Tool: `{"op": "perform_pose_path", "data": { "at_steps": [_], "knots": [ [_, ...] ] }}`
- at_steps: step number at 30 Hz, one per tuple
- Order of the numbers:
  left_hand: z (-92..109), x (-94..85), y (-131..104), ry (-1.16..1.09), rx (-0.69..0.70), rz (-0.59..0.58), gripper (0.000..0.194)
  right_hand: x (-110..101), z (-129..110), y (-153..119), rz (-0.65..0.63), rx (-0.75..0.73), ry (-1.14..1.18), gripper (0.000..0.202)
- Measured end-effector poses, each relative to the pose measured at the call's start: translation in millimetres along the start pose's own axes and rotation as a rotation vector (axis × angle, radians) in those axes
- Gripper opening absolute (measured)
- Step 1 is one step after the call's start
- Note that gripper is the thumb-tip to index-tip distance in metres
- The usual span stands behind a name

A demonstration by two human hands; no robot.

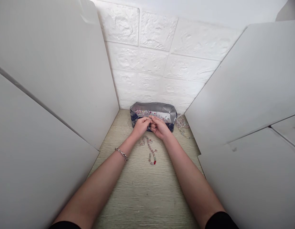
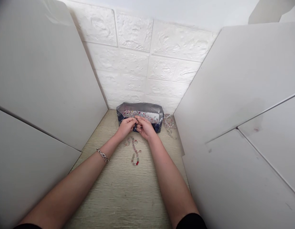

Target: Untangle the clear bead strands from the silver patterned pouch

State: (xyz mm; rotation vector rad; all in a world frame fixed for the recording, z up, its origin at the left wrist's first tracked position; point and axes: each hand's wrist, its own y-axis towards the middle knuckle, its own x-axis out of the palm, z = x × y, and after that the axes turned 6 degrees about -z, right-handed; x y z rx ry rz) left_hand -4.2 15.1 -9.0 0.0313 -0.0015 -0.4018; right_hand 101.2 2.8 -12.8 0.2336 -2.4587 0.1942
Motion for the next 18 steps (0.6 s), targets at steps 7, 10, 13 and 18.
{"op": "perform_pose_path", "data": {
  "at_steps": [7,10,13,18],
  "knots": [
    [-1.9,-0.7,0.2,-0.02,0.018,-0.039,0.018,-0.9,0.4,-0.3,-0.008,-0.009,-0.002,0.012],
    [-1.8,-0.8,0.1,-0.025,0.008,-0.045,0.017,-1.3,0.5,-0.5,-0.02,-0.011,0.002,0.014],
    [-0.9,-0.8,-0.5,-0.029,0.004,-0.058,0.017,-1.3,0.4,-0.6,-0.02,-0.007,0.001,0.013],
    [0.4,-0.8,-1.8,-0.034,0.0,-0.067,0.015,-1.1,0.5,-0.9,-0.029,0.0,0.011,0.013]
  ]
}}
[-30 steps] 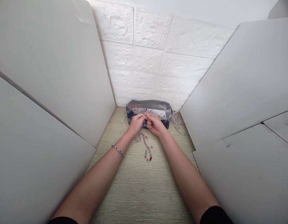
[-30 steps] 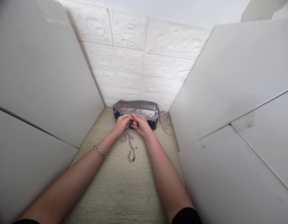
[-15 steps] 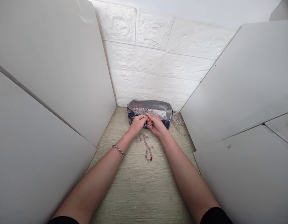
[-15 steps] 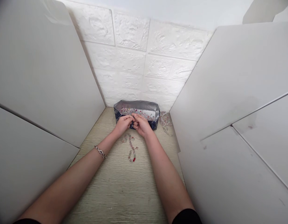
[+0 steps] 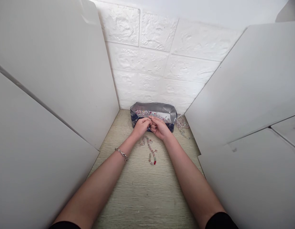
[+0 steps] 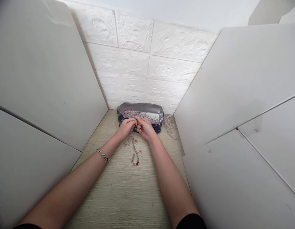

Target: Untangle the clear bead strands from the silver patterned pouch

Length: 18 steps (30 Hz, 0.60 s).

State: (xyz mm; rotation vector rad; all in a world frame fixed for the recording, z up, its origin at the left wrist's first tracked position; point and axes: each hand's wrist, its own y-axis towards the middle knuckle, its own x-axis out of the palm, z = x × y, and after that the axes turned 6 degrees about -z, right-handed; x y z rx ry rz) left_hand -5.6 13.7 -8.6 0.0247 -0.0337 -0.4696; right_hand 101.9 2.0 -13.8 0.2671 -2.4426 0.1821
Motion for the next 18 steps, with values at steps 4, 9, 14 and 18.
{"op": "perform_pose_path", "data": {
  "at_steps": [4,9,14,18],
  "knots": [
    [-1.3,-0.2,0.1,0.004,0.005,-0.002,0.015,-0.3,0.0,-0.4,-0.005,-0.001,-0.008,0.013],
    [-4.7,-0.7,2.0,0.009,-0.001,0.006,0.015,0.2,-0.2,-0.8,-0.007,0.001,-0.018,0.012],
    [-6.0,-1.0,3.3,0.01,-0.001,0.013,0.016,0.4,-0.5,0.0,-0.005,0.005,-0.012,0.012],
    [-5.4,-0.9,2.9,0.01,-0.013,0.014,0.015,0.1,-0.3,0.0,-0.006,0.007,-0.017,0.012]
  ]
}}
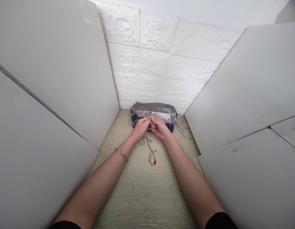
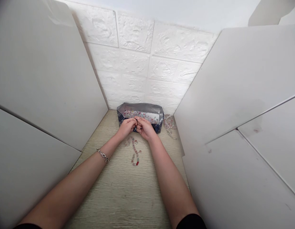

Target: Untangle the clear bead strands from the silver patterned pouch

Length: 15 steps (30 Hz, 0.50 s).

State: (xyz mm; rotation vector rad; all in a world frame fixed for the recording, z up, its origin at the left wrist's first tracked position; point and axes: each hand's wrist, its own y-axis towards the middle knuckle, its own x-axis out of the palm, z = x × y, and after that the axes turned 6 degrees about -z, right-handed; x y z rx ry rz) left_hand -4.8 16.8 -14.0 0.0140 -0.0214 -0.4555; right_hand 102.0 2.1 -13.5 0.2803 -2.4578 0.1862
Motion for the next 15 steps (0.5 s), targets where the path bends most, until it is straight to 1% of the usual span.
{"op": "perform_pose_path", "data": {
  "at_steps": [6,15],
  "knots": [
    [0.3,0.4,0.3,0.007,-0.001,0.019,0.015,-0.4,0.7,-0.4,0.011,-0.001,-0.024,0.013],
    [1.8,0.3,0.0,0.003,-0.006,0.025,0.014,0.2,-0.1,-0.1,0.008,0.0,0.002,0.012]
  ]
}}
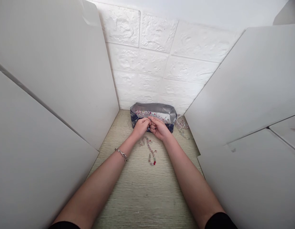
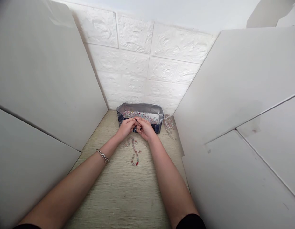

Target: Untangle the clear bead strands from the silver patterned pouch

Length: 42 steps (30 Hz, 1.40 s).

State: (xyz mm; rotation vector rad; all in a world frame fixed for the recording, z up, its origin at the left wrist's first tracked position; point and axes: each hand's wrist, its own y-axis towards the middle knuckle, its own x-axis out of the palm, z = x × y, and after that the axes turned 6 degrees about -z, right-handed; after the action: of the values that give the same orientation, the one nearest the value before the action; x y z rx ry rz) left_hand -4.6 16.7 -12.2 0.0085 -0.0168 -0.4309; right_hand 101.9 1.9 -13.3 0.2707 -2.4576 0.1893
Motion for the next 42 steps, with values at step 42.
{"op": "perform_pose_path", "data": {
  "at_steps": [42],
  "knots": [
    [2.7,1.7,-0.4,-0.108,-0.049,0.011,0.017,0.3,0.8,-1.3,-0.028,-0.013,-0.026,0.015]
  ]
}}
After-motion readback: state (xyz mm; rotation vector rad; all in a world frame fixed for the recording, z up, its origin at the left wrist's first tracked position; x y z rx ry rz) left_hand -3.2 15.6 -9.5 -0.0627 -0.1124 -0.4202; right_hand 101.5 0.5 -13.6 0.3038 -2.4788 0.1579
